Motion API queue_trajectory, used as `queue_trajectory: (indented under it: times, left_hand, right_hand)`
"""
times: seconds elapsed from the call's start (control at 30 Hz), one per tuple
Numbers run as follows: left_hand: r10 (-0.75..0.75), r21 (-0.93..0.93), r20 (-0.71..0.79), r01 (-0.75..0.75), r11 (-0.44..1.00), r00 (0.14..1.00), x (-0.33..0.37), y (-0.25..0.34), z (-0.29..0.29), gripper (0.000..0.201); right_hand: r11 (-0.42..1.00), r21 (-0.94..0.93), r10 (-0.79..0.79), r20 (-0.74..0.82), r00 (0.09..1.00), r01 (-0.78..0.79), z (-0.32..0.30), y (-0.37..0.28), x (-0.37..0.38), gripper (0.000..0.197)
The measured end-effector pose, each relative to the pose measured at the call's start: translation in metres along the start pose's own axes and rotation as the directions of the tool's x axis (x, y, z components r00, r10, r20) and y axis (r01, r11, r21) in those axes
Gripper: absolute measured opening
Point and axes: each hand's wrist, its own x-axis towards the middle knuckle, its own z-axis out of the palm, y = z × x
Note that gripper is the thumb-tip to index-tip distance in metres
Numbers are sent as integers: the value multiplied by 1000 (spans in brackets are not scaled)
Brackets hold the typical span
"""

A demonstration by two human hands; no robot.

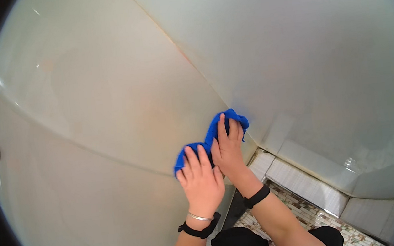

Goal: The recorder is cleaning the glass walls and door of a shower stall using a blue microfiber cloth.

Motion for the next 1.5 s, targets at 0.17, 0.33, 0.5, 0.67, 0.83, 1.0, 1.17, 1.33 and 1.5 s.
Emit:
queue_trajectory:
  times: [0.17,0.33,0.5,0.67,0.83,1.0,1.17,1.33,1.5]
  left_hand:
    - [-5,92,-105,15,996,994,17,5,-33,65]
    - [78,318,-143,-29,948,987,13,7,-13,62]
    - [134,199,61,-143,969,989,-1,11,23,67]
    - [238,75,213,-259,963,948,-14,2,58,69]
    - [137,66,195,-152,986,971,-25,10,47,68]
    - [-83,268,-60,96,959,995,-35,-17,13,67]
    - [-83,227,-23,86,970,996,-34,-9,16,69]
    - [130,167,197,-164,972,972,-39,-5,44,67]
    - [214,35,280,-233,972,936,-49,2,69,68]
  right_hand:
    - [995,-94,19,-35,999,-22,-27,-33,20,58]
    - [988,-145,-67,-128,989,48,5,10,-8,61]
    - [988,10,156,-29,987,-156,34,65,-65,67]
    - [873,41,477,135,868,-486,51,91,-115,70]
    - [795,80,589,135,797,-602,62,67,-113,74]
    - [957,79,205,491,847,-278,25,-39,-84,72]
    - [927,94,270,504,820,-363,21,-12,-87,70]
    - [784,171,594,75,801,-597,76,46,-148,67]
    - [531,161,814,173,554,-832,85,54,-157,69]
